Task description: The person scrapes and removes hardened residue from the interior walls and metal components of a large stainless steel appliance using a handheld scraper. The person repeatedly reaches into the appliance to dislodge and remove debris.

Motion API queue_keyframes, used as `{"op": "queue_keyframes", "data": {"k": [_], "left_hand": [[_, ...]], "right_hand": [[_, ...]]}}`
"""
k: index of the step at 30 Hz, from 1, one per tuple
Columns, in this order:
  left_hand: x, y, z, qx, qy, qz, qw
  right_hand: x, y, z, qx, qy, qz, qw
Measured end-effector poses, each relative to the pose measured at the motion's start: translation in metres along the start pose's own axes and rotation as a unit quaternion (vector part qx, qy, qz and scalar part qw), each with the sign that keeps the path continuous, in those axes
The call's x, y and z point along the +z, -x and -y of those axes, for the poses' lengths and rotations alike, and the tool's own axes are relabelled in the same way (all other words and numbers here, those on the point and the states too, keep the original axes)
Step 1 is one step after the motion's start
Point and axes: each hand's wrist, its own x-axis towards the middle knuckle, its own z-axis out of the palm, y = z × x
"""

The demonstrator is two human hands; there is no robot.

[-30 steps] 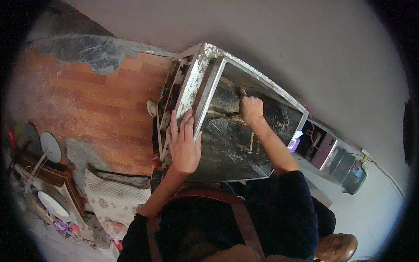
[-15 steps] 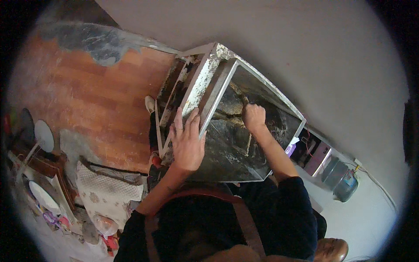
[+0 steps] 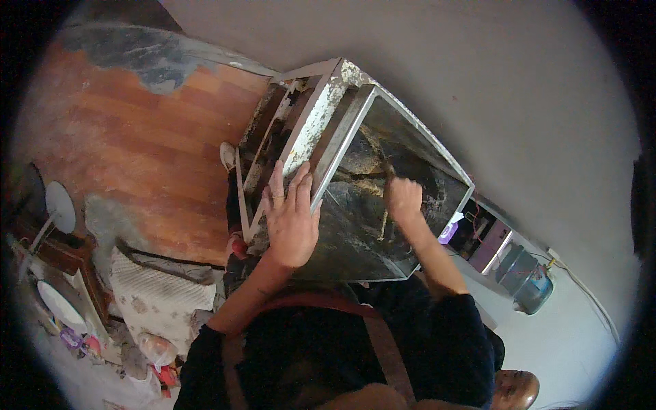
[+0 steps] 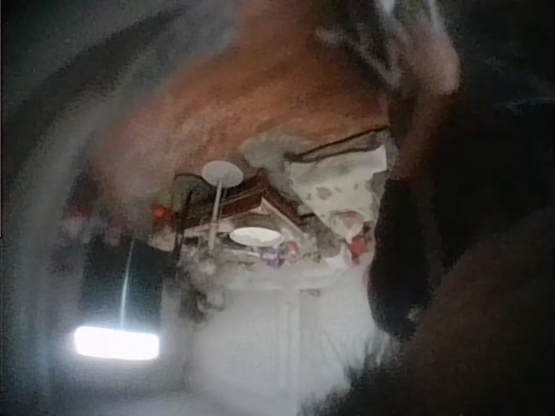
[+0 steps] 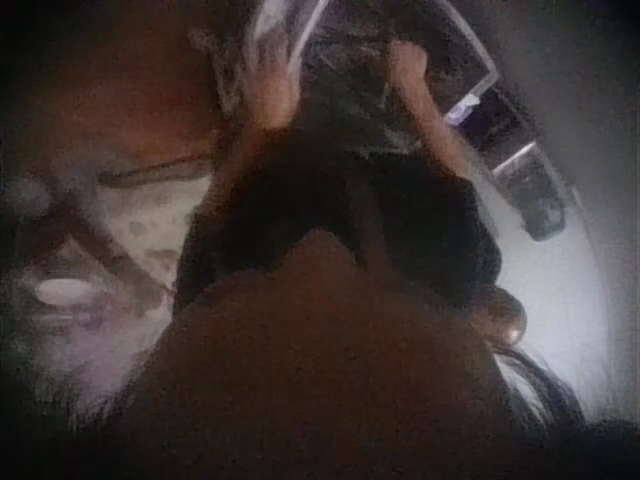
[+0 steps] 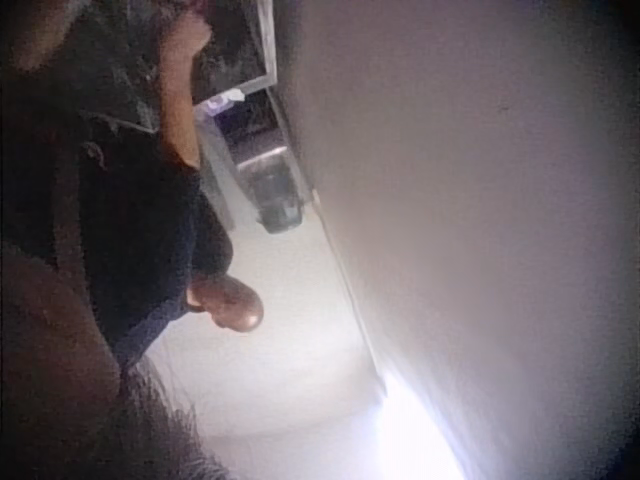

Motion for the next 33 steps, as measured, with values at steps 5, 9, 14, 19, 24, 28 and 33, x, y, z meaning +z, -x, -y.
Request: {"op": "queue_keyframes", "data": {"k": [5, 9, 14, 19, 24, 28, 33], "left_hand": [[0.001, -0.002, -0.004, 0.017, 0.013, 0.007, 1.000], [0.002, 0.000, 0.005, 0.018, 0.011, -0.010, 1.000], [0.003, -0.002, 0.000, 0.031, 0.011, -0.004, 0.999], [0.003, 0.001, 0.003, 0.020, 0.005, -0.006, 1.000], [0.004, -0.004, -0.002, 0.034, 0.023, -0.004, 0.999], [0.004, 0.001, 0.003, 0.019, 0.002, -0.013, 1.000], [0.003, -0.001, -0.003, 0.032, 0.027, 0.003, 0.999]], "right_hand": [[0.024, -0.009, -0.001, 0.014, 0.046, 0.031, 0.998], [0.007, 0.007, 0.015, 0.018, 0.013, 0.023, 0.999], [0.041, -0.011, 0.000, 0.032, 0.016, -0.019, 0.999], [0.021, 0.032, 0.012, 0.079, -0.016, -0.025, 0.996], [0.051, 0.016, 0.009, 0.118, -0.032, -0.010, 0.992], [0.013, 0.040, 0.031, 0.151, -0.066, -0.013, 0.986], [0.054, 0.011, 0.015, 0.132, -0.055, -0.069, 0.987]]}}
